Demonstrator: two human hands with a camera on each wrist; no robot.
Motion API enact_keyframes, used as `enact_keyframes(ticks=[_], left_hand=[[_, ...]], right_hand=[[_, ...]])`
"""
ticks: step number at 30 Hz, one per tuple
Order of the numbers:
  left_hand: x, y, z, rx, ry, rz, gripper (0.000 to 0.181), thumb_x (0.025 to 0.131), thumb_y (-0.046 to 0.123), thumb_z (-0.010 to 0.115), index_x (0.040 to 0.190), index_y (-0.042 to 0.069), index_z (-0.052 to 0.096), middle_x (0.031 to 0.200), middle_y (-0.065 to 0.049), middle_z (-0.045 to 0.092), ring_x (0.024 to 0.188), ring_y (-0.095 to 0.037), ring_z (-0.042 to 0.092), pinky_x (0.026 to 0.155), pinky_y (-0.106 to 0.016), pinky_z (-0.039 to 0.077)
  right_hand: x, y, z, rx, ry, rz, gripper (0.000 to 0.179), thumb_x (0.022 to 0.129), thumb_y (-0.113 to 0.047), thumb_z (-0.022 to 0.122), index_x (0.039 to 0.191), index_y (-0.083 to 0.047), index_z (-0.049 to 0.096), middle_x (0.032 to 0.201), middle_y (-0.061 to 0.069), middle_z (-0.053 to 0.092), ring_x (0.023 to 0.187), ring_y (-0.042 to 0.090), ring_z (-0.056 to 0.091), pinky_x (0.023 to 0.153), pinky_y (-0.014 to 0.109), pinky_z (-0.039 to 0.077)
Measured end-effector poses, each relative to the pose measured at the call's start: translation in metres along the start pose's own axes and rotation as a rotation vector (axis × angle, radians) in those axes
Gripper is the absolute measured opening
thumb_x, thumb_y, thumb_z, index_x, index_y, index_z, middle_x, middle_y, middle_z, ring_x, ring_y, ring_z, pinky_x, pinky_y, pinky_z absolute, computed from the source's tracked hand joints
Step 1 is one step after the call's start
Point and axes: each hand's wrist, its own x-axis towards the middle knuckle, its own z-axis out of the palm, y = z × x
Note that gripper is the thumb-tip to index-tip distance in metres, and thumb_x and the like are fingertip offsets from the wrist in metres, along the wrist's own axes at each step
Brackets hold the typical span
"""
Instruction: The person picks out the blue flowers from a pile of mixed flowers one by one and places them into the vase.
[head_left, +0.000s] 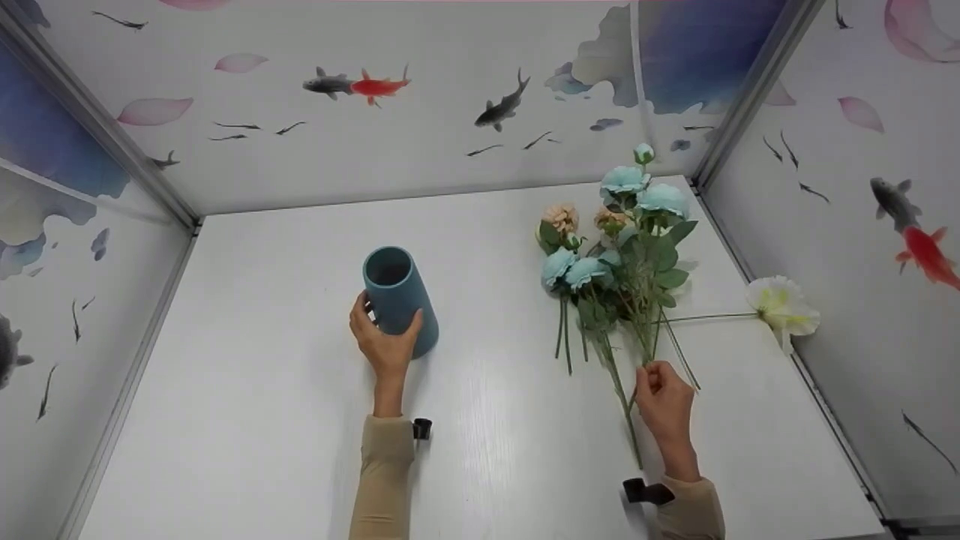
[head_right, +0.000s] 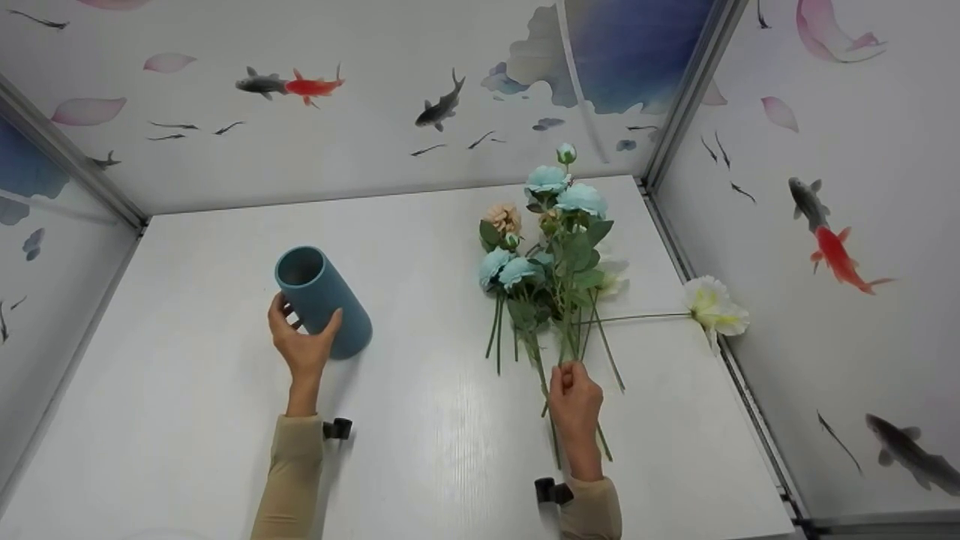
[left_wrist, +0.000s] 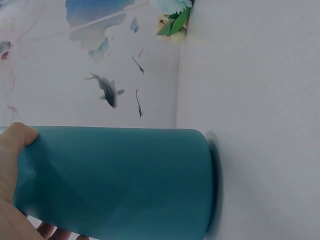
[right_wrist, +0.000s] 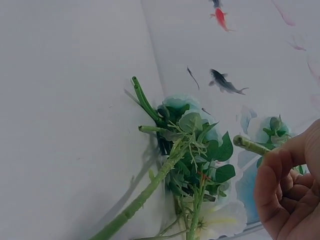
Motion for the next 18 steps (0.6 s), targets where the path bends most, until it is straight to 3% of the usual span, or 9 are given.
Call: enact_keyframes(ticks=[18], left_hand=[[-0.0004, 0.0002, 0.0003, -0.013, -0.007, -0.016, 0.082, 0.064, 0.013, 0.085, 0.131, -0.003, 0.041, 0.127, -0.021, 0.044, 0.112, -0.032, 0.047, 0.086, -0.05, 0.046]], right_hand=[[-0.0017, 0.0019, 0.0091, -0.001, -0.004, -0.053, 0.013, 0.08, 0.008, 0.065, 0.072, 0.0, 0.057, 0.053, -0.002, 0.049, 0.048, 0.002, 0.039, 0.045, 0.015, 0.032]])
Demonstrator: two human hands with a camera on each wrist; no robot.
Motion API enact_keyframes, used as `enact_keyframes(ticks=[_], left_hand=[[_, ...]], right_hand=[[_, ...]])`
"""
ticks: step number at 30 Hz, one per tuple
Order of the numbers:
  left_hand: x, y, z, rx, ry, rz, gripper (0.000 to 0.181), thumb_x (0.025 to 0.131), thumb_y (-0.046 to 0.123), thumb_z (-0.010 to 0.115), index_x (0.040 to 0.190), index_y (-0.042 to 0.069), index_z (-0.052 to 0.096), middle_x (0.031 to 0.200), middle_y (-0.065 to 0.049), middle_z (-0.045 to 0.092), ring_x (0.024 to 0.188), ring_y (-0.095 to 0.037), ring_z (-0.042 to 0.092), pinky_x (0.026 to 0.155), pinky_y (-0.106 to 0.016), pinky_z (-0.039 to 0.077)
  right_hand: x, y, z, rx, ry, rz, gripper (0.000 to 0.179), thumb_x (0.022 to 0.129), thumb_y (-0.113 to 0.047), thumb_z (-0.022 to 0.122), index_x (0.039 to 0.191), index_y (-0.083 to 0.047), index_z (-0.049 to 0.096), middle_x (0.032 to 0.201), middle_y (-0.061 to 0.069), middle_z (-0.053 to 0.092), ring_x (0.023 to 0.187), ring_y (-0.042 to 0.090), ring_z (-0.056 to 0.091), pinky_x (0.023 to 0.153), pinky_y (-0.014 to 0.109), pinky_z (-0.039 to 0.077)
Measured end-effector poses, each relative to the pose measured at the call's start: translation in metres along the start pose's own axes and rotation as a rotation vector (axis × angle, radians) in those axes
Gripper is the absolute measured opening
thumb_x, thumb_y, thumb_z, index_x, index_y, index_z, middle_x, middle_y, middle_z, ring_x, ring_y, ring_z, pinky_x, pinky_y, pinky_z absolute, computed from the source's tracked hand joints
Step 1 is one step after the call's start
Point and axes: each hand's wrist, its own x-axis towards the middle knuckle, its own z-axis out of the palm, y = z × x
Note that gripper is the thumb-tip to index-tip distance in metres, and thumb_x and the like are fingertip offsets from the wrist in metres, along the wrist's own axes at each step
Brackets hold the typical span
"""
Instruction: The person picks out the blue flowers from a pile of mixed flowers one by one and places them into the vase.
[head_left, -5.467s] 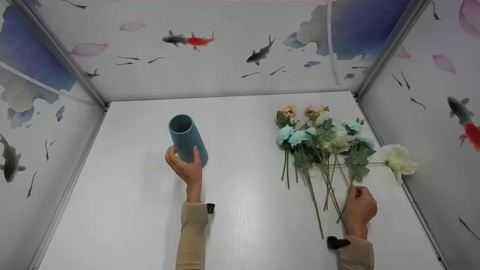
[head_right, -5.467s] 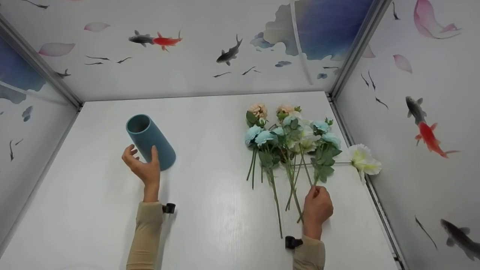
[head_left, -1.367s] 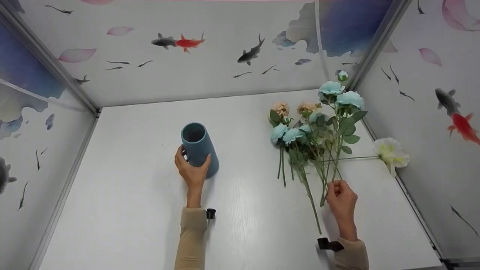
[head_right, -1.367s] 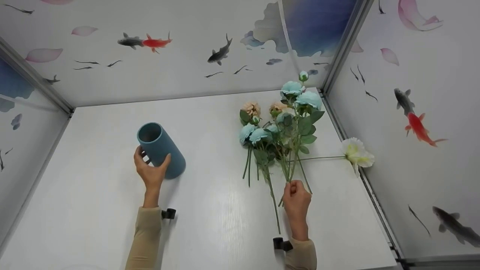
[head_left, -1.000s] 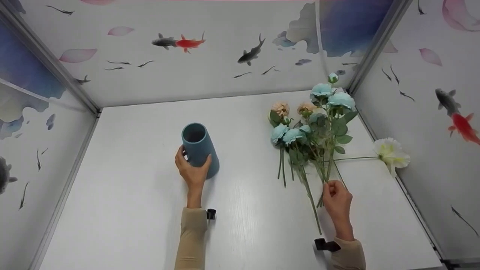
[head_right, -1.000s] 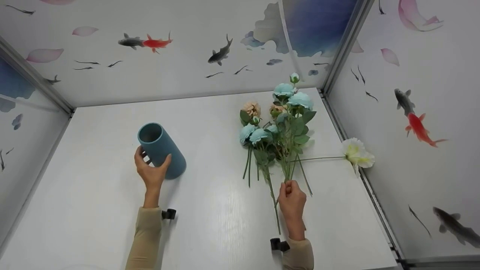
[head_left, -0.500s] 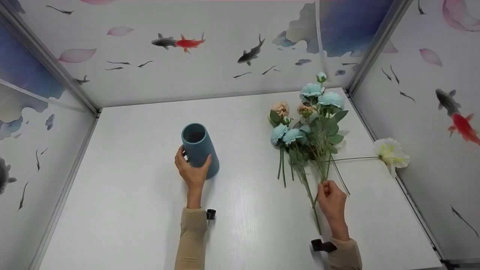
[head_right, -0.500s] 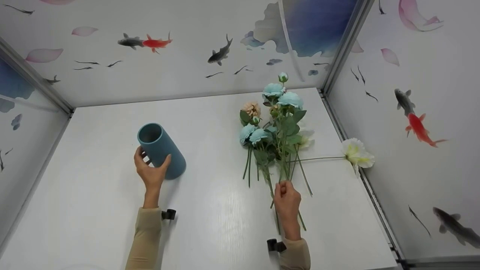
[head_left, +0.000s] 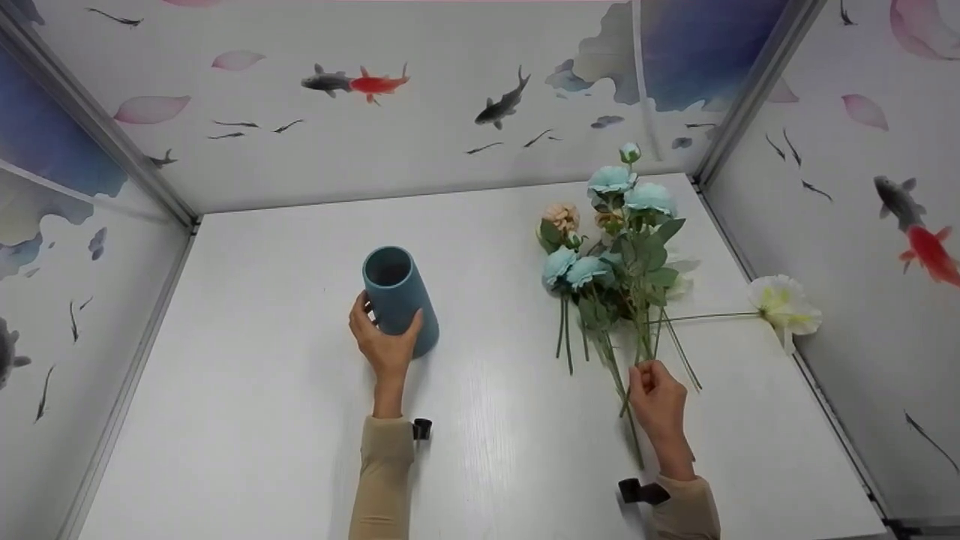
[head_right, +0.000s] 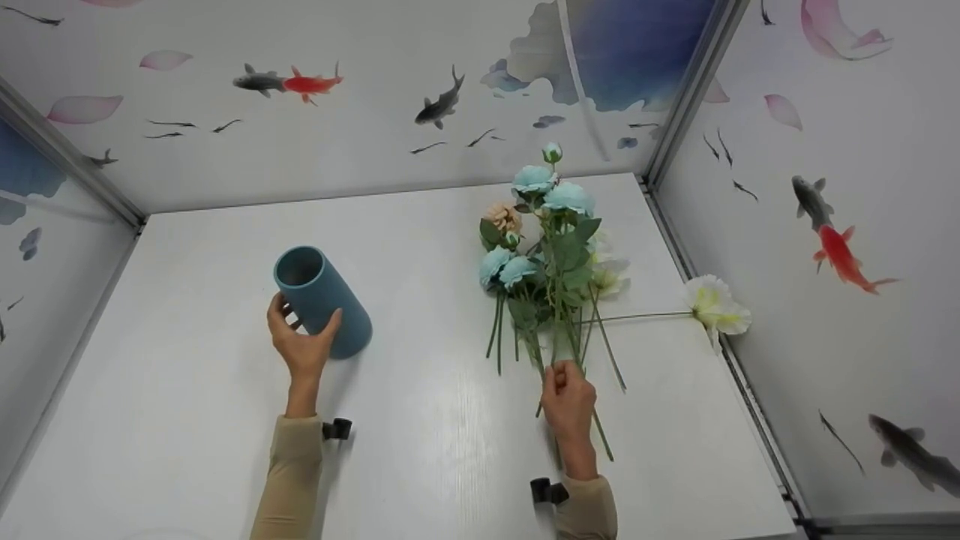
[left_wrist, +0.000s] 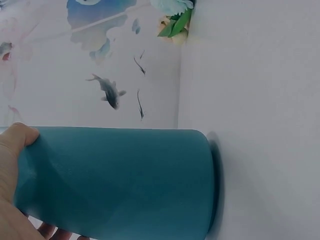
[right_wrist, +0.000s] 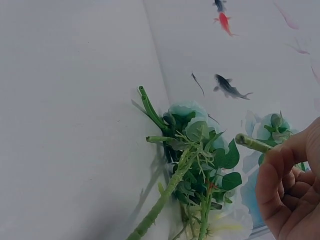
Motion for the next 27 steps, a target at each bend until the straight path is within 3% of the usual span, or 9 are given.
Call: enact_keyframes(ticks=[4, 11, 27], left_hand=[[-0.003, 0.001, 0.0, 0.005, -0.017, 0.007, 0.082, 0.064, 0.014, 0.085, 0.131, -0.002, 0.04, 0.127, -0.021, 0.044, 0.112, -0.031, 0.047, 0.086, -0.048, 0.046], [-0.009, 0.003, 0.005, -0.012, -0.042, 0.071, 0.08, 0.064, 0.013, 0.084, 0.129, -0.005, 0.04, 0.125, -0.023, 0.045, 0.11, -0.034, 0.048, 0.083, -0.05, 0.047], [-0.023, 0.013, 0.012, -0.037, -0.093, 0.064, 0.082, 0.063, 0.013, 0.085, 0.13, -0.002, 0.04, 0.124, -0.02, 0.045, 0.111, -0.031, 0.047, 0.084, -0.049, 0.047]], right_hand=[[0.0, 0.0, 0.001, 0.005, 0.008, -0.028, 0.013, 0.079, 0.009, 0.065, 0.073, 0.001, 0.057, 0.053, -0.002, 0.05, 0.048, 0.001, 0.039, 0.046, 0.016, 0.032], [0.001, -0.004, 0.002, -0.001, -0.003, -0.003, 0.012, 0.08, 0.007, 0.064, 0.073, 0.001, 0.058, 0.054, -0.001, 0.051, 0.048, -0.001, 0.04, 0.047, 0.015, 0.034], [-0.002, -0.011, 0.01, 0.04, -0.017, -0.02, 0.01, 0.079, 0.008, 0.064, 0.075, 0.001, 0.058, 0.057, 0.0, 0.051, 0.051, 0.003, 0.041, 0.045, 0.015, 0.033]])
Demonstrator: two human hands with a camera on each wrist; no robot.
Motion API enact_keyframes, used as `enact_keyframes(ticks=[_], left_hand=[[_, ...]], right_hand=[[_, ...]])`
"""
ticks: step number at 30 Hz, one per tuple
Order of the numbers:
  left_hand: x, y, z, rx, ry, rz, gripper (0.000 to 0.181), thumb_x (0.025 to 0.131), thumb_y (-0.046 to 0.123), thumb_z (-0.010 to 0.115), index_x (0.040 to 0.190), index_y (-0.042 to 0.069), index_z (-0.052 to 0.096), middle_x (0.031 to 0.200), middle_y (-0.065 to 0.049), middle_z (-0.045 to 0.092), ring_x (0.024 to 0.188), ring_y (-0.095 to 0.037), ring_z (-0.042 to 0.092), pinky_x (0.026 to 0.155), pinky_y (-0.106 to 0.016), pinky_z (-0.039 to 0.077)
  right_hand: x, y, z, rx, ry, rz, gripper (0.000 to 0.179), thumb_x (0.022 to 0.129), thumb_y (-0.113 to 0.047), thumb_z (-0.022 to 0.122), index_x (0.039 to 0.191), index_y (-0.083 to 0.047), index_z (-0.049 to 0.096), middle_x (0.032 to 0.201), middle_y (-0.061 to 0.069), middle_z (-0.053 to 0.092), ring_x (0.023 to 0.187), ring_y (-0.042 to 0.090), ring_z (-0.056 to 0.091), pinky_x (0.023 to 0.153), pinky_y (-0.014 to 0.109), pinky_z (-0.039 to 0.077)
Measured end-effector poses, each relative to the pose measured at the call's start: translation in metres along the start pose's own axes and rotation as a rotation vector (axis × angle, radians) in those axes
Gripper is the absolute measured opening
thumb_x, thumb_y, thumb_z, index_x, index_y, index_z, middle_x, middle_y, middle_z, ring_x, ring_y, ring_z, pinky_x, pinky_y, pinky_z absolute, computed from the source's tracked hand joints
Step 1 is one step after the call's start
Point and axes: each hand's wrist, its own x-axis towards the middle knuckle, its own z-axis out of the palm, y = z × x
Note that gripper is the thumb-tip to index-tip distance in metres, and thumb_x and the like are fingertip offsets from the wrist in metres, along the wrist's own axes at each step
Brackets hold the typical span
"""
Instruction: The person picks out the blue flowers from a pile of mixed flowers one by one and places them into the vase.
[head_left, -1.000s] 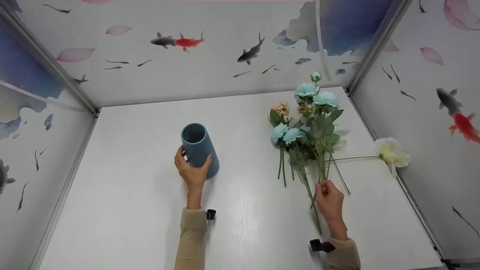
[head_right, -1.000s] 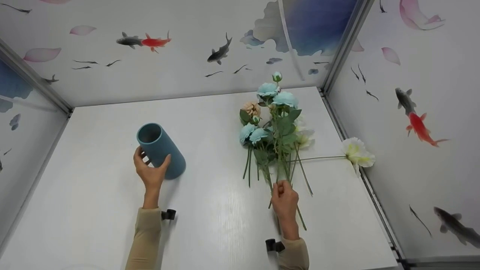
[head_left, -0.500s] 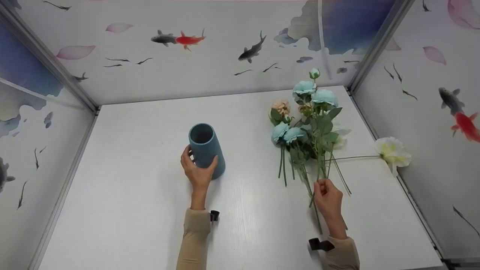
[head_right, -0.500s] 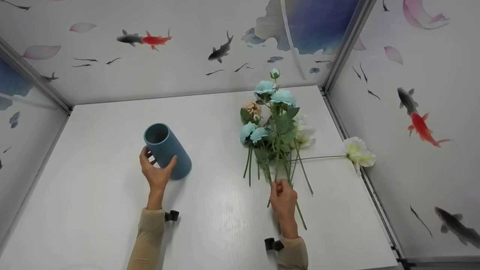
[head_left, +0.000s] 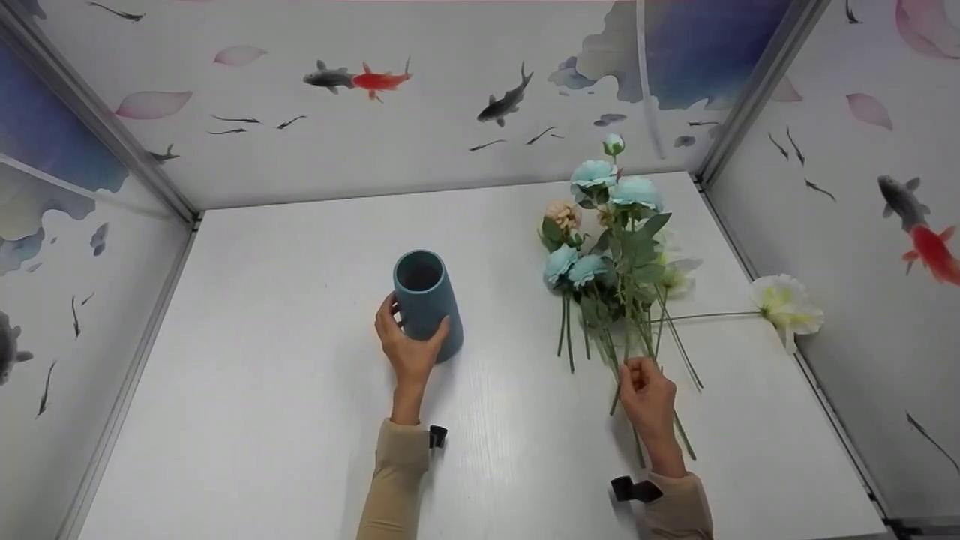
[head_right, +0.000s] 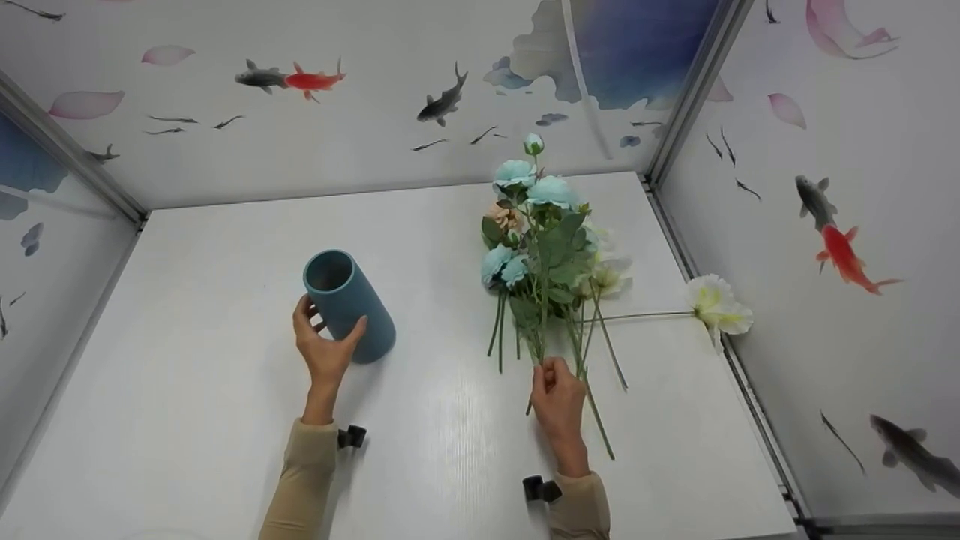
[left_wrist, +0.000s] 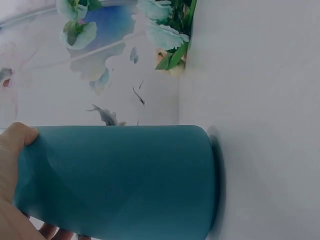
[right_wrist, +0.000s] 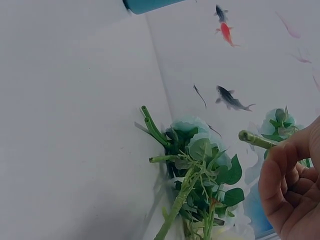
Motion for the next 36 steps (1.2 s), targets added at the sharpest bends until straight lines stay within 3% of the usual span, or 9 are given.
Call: enact_keyframes(ticks=[12, 36], left_hand=[[-0.006, 0.006, 0.004, -0.002, -0.013, -0.002, 0.082, 0.062, 0.012, 0.085, 0.129, -0.001, 0.04, 0.124, -0.02, 0.045, 0.11, -0.031, 0.049, 0.084, -0.048, 0.047], [-0.018, 0.015, 0.013, -0.025, -0.058, -0.013, 0.084, 0.062, 0.015, 0.085, 0.131, 0.0, 0.039, 0.124, -0.019, 0.044, 0.112, -0.031, 0.049, 0.085, -0.047, 0.047]], right_hand=[[-0.002, -0.003, 0.006, 0.028, -0.019, -0.052, 0.011, 0.079, 0.008, 0.065, 0.075, 0.001, 0.058, 0.056, -0.002, 0.05, 0.049, 0.002, 0.04, 0.044, 0.016, 0.033], [-0.005, -0.013, 0.016, 0.093, -0.061, -0.02, 0.014, 0.081, 0.01, 0.064, 0.075, -0.001, 0.057, 0.056, -0.005, 0.048, 0.048, 0.002, 0.039, 0.043, 0.014, 0.031]])
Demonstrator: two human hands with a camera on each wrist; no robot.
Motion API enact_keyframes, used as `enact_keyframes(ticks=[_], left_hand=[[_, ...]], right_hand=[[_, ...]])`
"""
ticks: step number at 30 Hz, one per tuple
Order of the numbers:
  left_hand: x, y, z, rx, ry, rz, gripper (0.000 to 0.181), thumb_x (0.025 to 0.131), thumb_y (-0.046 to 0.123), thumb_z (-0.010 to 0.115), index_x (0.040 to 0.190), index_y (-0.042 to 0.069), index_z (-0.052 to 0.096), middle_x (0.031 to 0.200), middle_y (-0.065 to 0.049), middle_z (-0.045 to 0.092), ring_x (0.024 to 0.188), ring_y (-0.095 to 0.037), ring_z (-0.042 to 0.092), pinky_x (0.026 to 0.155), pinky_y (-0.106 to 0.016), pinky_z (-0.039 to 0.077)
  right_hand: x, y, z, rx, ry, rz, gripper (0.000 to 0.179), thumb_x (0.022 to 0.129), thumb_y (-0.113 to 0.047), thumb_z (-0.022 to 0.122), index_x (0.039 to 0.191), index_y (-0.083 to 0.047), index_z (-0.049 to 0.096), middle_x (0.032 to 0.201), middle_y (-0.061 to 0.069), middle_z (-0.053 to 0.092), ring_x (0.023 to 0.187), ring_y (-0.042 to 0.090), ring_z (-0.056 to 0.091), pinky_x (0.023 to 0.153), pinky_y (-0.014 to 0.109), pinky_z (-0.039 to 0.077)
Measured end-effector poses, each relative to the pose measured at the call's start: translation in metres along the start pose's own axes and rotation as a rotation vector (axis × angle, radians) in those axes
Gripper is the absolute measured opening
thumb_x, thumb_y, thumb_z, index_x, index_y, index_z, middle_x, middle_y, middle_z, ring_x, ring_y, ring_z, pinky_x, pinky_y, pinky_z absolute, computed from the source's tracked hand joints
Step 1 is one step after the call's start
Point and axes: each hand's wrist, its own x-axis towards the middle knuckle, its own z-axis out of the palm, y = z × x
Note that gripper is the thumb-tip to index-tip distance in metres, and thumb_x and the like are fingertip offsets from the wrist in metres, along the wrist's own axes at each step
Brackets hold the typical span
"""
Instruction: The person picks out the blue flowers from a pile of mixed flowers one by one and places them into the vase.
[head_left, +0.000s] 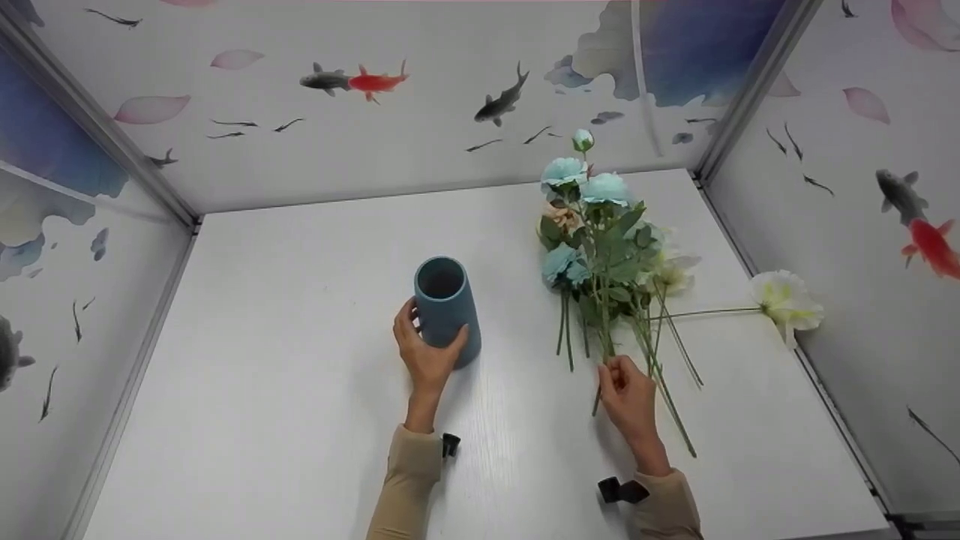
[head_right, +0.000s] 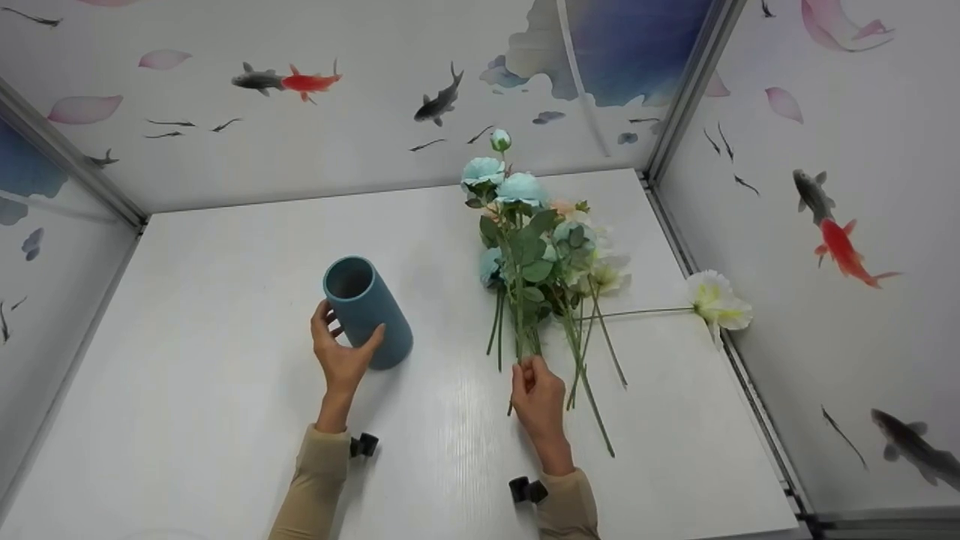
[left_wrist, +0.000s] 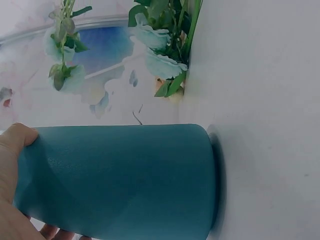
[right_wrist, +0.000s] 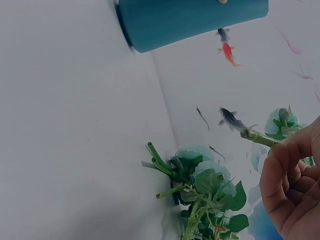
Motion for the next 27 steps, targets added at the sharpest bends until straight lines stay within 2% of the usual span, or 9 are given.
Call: enact_keyframes(ticks=[7, 15, 27], left_hand=[[-0.002, 0.002, 0.003, -0.01, 0.018, 0.05, 0.081, 0.062, 0.012, 0.085, 0.128, -0.003, 0.041, 0.121, -0.021, 0.046, 0.108, -0.033, 0.05, 0.082, -0.05, 0.048], [-0.006, 0.004, 0.005, -0.009, -0.004, 0.019, 0.084, 0.062, 0.014, 0.086, 0.13, -0.001, 0.039, 0.124, -0.019, 0.045, 0.11, -0.031, 0.049, 0.084, -0.048, 0.047], [-0.011, 0.007, 0.01, -0.042, -0.028, 0.035, 0.084, 0.062, 0.015, 0.086, 0.13, -0.001, 0.04, 0.123, -0.02, 0.044, 0.11, -0.031, 0.049, 0.083, -0.047, 0.048]], right_hand=[[0.0, -0.003, 0.003, 0.041, -0.006, -0.039, 0.015, 0.081, 0.009, 0.065, 0.075, -0.002, 0.057, 0.054, -0.005, 0.047, 0.046, 0.001, 0.037, 0.04, 0.016, 0.03], [0.0, -0.005, 0.006, 0.02, -0.001, -0.064, 0.016, 0.08, 0.009, 0.066, 0.074, -0.003, 0.056, 0.054, -0.007, 0.045, 0.045, 0.0, 0.035, 0.039, 0.017, 0.029], [-0.002, -0.011, 0.01, 0.035, -0.001, -0.064, 0.018, 0.08, 0.009, 0.066, 0.072, -0.003, 0.056, 0.054, -0.006, 0.046, 0.047, -0.001, 0.036, 0.039, 0.016, 0.03]])
